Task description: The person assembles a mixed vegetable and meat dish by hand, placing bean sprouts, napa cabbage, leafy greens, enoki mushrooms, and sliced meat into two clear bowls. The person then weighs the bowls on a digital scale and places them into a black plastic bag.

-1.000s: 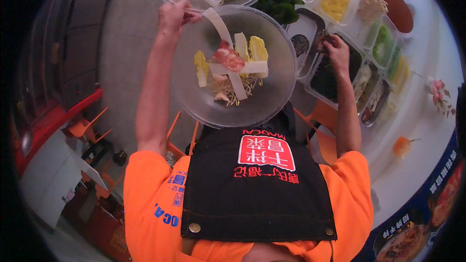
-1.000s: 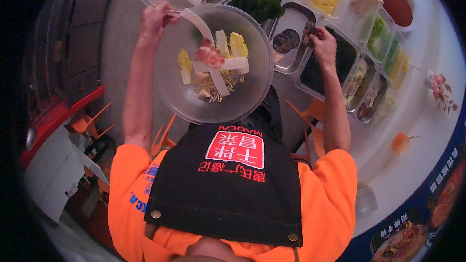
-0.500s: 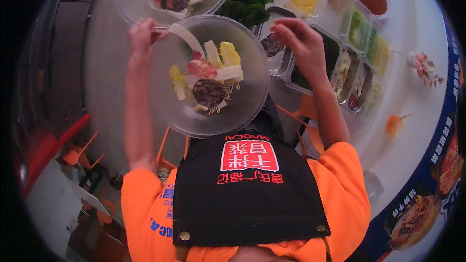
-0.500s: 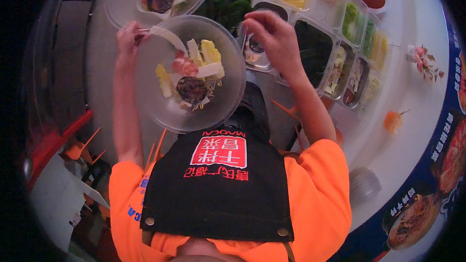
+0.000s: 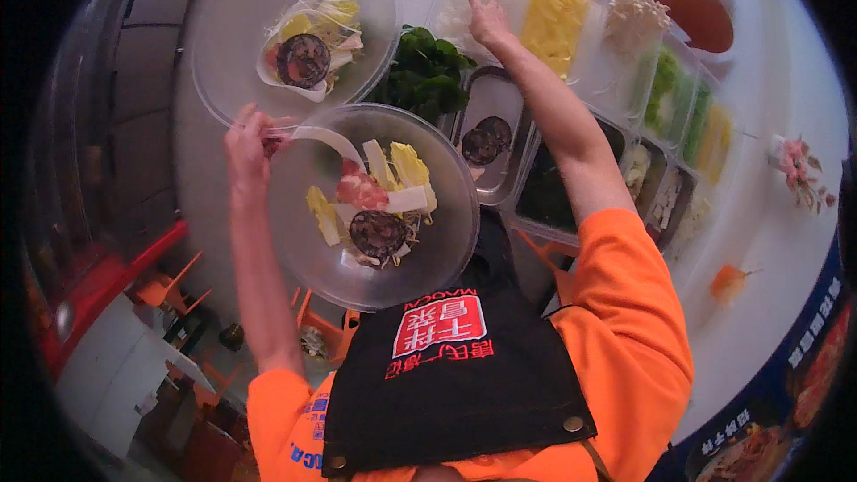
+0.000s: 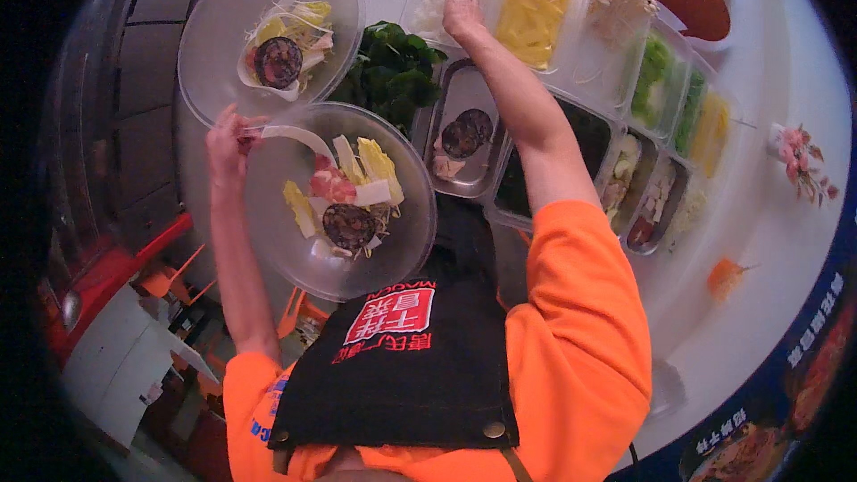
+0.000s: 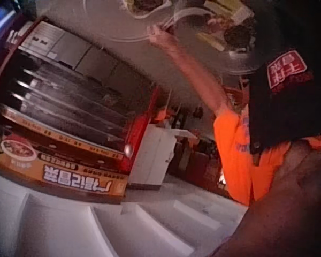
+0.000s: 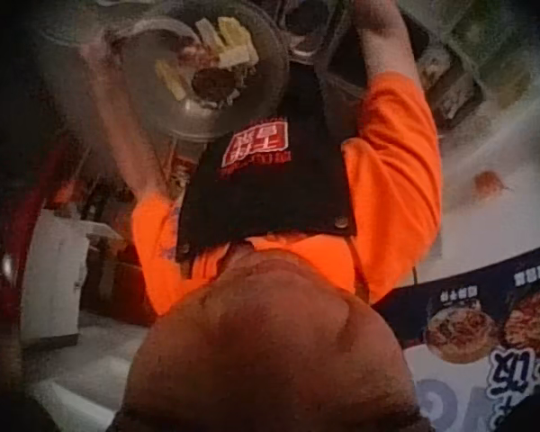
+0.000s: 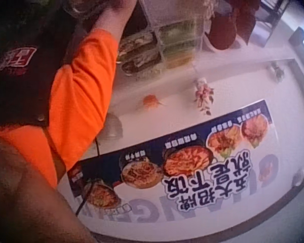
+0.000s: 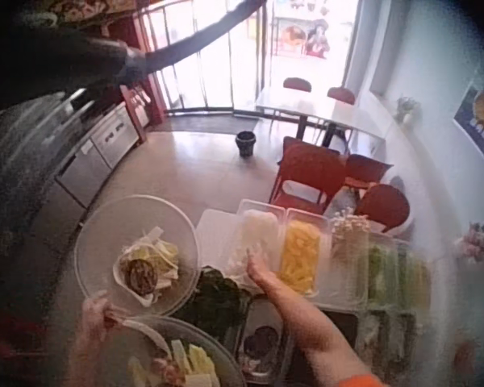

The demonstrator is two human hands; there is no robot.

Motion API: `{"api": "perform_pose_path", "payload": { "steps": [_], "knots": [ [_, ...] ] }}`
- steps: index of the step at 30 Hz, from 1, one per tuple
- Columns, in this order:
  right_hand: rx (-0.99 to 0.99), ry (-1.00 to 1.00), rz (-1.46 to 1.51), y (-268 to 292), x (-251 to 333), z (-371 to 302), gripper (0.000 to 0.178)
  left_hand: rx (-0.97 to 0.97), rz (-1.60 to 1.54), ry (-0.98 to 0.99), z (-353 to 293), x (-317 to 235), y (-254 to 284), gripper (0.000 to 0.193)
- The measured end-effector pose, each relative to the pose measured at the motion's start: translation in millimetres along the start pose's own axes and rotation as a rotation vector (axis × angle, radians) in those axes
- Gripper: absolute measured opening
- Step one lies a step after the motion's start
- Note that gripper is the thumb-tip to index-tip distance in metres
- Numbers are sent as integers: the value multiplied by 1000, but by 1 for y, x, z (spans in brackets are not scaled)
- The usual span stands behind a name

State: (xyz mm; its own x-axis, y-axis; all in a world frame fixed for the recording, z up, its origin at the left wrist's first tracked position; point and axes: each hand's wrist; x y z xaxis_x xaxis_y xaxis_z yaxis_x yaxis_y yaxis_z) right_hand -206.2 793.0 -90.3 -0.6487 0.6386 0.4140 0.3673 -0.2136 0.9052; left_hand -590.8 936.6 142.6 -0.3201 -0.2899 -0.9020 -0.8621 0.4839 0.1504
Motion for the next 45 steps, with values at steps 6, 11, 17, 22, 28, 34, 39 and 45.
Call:
{"api": "perform_pose_path", "payload": {
  "steps": [6,11,17,22,28,34,39,45],
  "knots": [
    [122,61,-76,-8,15,7,25,-5,90,28,-1,-10,-8,54],
    [203,-28,613,17,2,8,25,-19,82,15,1,-9,-9,55],
    [188,-176,1010,98,17,-24,26,54,30,-26,6,-20,-13,62],
    [-31,183,809,201,103,-62,25,165,45,-36,8,-35,-23,55],
    [-223,432,632,227,168,-52,28,189,47,-78,4,-55,-34,61],
    [-105,102,22,120,57,-36,41,173,26,-54,8,-55,-31,65],
    [58,-103,-147,17,-4,-41,45,150,2,-25,17,-47,-25,65],
    [130,-158,128,42,-26,-14,42,164,-48,-26,28,-39,-23,65]
  ]
}}
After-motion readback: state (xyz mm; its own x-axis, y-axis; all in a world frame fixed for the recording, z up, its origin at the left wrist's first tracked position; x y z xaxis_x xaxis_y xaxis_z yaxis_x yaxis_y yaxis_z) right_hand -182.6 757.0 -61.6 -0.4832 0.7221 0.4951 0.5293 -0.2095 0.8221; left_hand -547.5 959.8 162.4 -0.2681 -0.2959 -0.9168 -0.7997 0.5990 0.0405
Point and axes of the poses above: each hand's wrist, its own z-axis towards the middle knuckle, its own y-axis out of the back of the hand, x = y × z, and after that the axes turned 2 degrees about x, right-handed
